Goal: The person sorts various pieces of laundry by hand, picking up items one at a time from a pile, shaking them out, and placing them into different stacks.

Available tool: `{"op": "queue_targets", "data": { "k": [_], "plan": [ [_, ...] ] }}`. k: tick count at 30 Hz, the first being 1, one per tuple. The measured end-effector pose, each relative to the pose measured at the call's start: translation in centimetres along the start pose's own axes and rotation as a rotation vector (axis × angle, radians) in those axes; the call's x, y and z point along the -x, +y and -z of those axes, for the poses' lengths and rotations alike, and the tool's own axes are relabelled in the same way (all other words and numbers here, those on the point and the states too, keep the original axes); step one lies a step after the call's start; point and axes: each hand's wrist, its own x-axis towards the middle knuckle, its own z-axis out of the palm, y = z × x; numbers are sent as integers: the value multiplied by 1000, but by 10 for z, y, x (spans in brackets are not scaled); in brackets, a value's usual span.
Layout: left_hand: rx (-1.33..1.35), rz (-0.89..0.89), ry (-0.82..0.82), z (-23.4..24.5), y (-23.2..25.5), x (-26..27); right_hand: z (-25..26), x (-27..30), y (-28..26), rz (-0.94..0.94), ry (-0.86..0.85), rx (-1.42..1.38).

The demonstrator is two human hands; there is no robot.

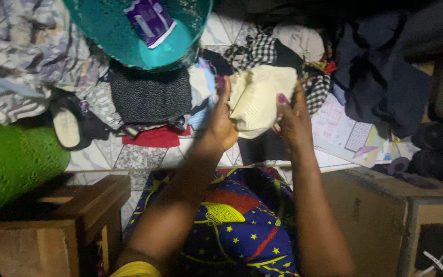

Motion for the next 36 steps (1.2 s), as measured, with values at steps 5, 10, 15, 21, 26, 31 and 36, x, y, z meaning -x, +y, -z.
{"op": "queue_targets", "data": {
  "k": [5, 10, 15, 21, 26, 31, 36],
  "plan": [
    [-367, -127, 46, 49, -26, -13, -21, -2, 9, -134, -147, -240],
    [-683, -509, 340, 47, 10, -8, -50, -14, 24, -48, -12, -75],
    [-184, -165, 376, 9, 86, 53, -91, -21, 43, 117, 73, -98],
    [-351, -718, 522, 5, 102, 86, -171, -17, 62, 142, -120, -36],
    [-121, -781, 793, 65, 143, 64, -223, 9, 74, 393, -91, 457],
    [166, -495, 860, 118, 154, 36, -231, 13, 90, 338, -142, 405],
    [6, -520, 834, 128, 141, 22, -198, 13, 88, 262, -166, 509]
  ]
}}
